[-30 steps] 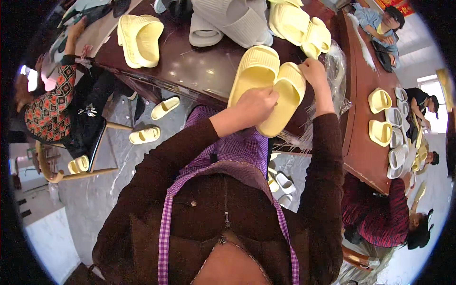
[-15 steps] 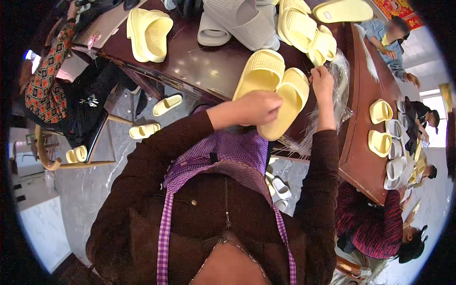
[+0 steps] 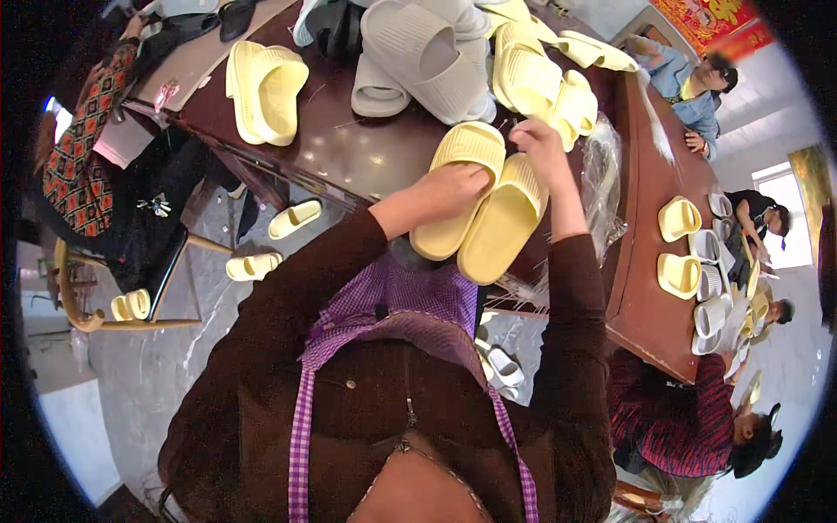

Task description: The person pairs slippers and connects each pair with plastic tag fasteners by hand before setting them down.

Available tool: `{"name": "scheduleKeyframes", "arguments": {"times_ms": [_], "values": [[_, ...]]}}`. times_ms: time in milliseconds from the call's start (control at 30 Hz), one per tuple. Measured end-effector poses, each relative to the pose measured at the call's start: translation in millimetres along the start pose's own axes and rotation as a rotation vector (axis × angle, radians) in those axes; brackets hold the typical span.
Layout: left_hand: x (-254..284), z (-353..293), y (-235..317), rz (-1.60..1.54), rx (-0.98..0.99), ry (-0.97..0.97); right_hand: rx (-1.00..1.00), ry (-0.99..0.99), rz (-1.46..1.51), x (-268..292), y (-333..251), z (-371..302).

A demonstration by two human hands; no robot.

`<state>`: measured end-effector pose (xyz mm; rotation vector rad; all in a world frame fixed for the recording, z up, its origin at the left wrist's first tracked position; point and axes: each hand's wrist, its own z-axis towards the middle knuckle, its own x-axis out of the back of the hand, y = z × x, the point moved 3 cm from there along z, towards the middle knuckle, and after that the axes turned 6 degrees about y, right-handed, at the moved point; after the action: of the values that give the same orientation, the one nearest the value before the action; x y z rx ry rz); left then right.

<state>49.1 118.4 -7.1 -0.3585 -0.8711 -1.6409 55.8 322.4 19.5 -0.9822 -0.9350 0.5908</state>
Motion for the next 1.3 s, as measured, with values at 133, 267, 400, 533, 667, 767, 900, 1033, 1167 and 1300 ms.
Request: {"name": "scheduleKeyframes", "arguments": {"times_ms": [133, 267, 400, 533, 667, 767, 900, 1033, 1167, 1300], "values": [[-0.9, -3.4, -1.7, -0.028, -0.009, 0.016, -0.012, -0.100, -0.101, -20.0, 1.7, 13.6], [-1.7, -3.7, 1.0, -0.053, 0.015, -0.007, -0.107, -0.105, 0.039, -27.9, -1.3, 12.6], [11.1, -0.6, 5.8, -0.159, 0.023, 0.110, -0.093, -0.041, 0.140, -26.0, -12.7, 4.6], [26.7, 2.4, 21.3, -0.289, 0.239, 0.427, 0.020, 0.144, 0.197, -15.8, -38.6, -3.4], [24.1, 40.4, -10.0, -0.756, 0.753, 0.410, 0.049, 0.158, 0.367, -21.7, -39.9, -19.7], [7.3, 61.2, -22.7, -1.011, 0.918, 0.282, 0.078, 0.197, 0.391, -25.1, -35.1, -24.6], [6.8, 69.0, -21.0, -0.844, 0.900, 0.067, 0.054, 0.255, 0.452, -25.0, -29.6, -33.3], [-7.2, 77.7, -24.4, -0.869, 0.843, 0.120, 0.098, 0.260, 0.455, -23.6, -34.6, -35.5], [-14.2, 72.7, -29.9, -0.979, 0.901, 0.119, -0.024, 0.280, 0.543, -18.2, -35.7, -42.1], [-15.7, 67.0, -31.7, -1.031, 0.894, 0.245, 0.047, 0.455, 0.496, -9.7, -29.0, -48.4]]}}
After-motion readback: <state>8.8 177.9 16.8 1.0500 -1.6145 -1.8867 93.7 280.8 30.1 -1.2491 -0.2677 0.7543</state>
